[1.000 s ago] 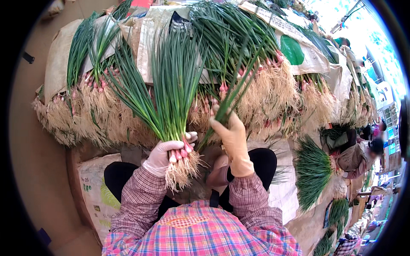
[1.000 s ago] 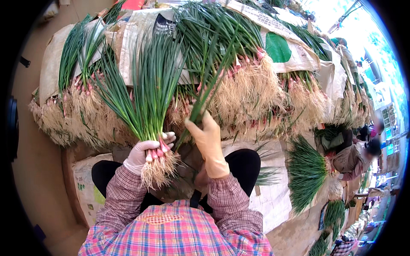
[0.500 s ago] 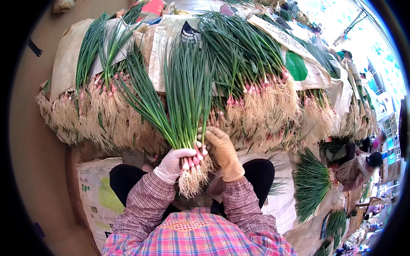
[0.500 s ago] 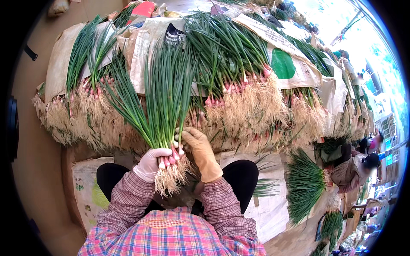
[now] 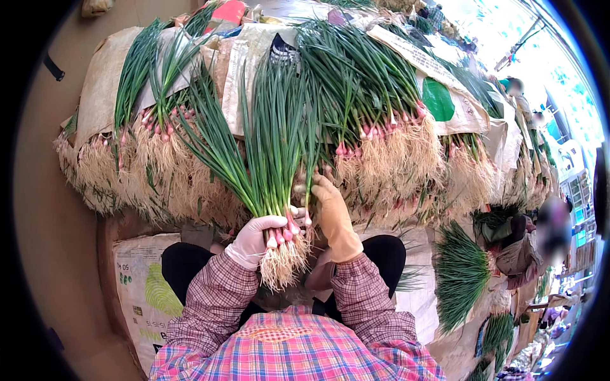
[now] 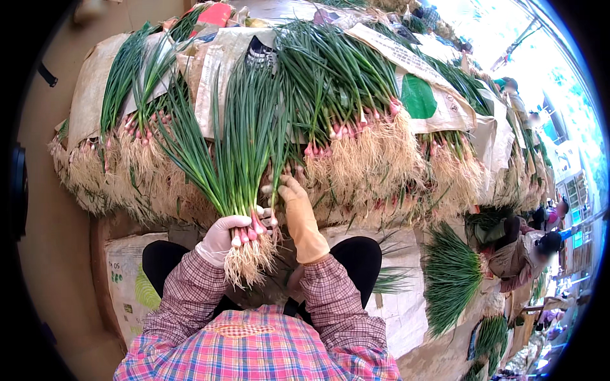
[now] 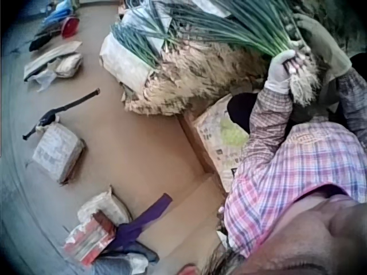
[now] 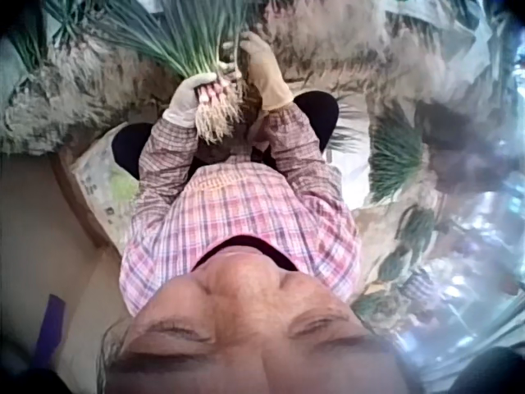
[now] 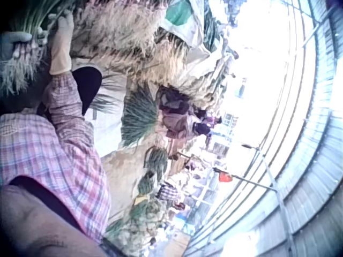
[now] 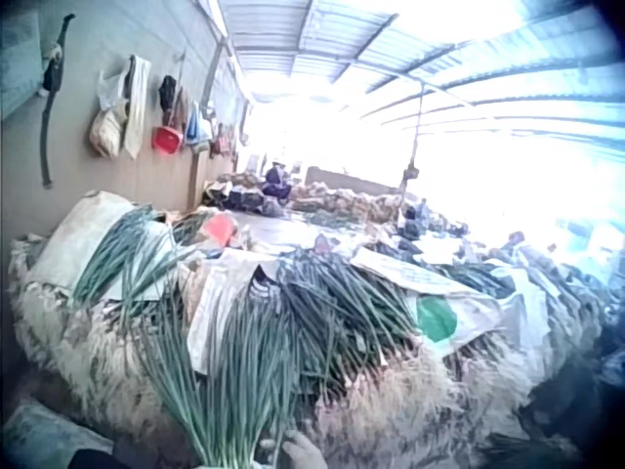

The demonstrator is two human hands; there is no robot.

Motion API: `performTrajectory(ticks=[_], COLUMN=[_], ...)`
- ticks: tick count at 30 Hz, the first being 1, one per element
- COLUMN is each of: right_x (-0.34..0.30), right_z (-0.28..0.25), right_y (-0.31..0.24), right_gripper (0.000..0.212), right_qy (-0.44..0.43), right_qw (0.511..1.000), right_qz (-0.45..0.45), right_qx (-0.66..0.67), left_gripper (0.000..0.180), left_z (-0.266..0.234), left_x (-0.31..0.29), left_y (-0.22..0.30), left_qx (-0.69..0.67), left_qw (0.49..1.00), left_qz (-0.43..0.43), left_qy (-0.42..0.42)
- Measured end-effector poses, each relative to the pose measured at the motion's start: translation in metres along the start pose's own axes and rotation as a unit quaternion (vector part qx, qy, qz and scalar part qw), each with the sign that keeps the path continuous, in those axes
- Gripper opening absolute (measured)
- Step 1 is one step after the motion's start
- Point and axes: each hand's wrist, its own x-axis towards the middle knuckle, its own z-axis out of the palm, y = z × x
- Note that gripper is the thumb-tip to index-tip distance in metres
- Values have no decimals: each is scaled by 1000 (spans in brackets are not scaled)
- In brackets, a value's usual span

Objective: The person sorts through large bundles of spring onions while seated on the floor, pulling individual stalks to organize or clean them before moving them to different piles.

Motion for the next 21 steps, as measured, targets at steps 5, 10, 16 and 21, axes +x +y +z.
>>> performTrajectory(ticks=[5,10,16,21], right_x=[4,6,6,0], right_z=[3,-7,-15,-5], right_y=[-8,5,11,0], right_gripper=[24,22,25,29], right_qy=[-20,-78,-135,-174], right_qw=[995,993,975,963], right_qz=[68,71,90,90], right_qx=[71,54,153,182], left_gripper=[30,30,28,29], left_z=[-6,8,13,15], left_x=[3,2,0,-1], left_y=[-4,-6,-5,-2], left_qx=[-54,-81,-90,-127], left_qw=[998,995,994,988], left_qz=[-9,5,7,-10], left_qy=[-14,-52,-58,-92])
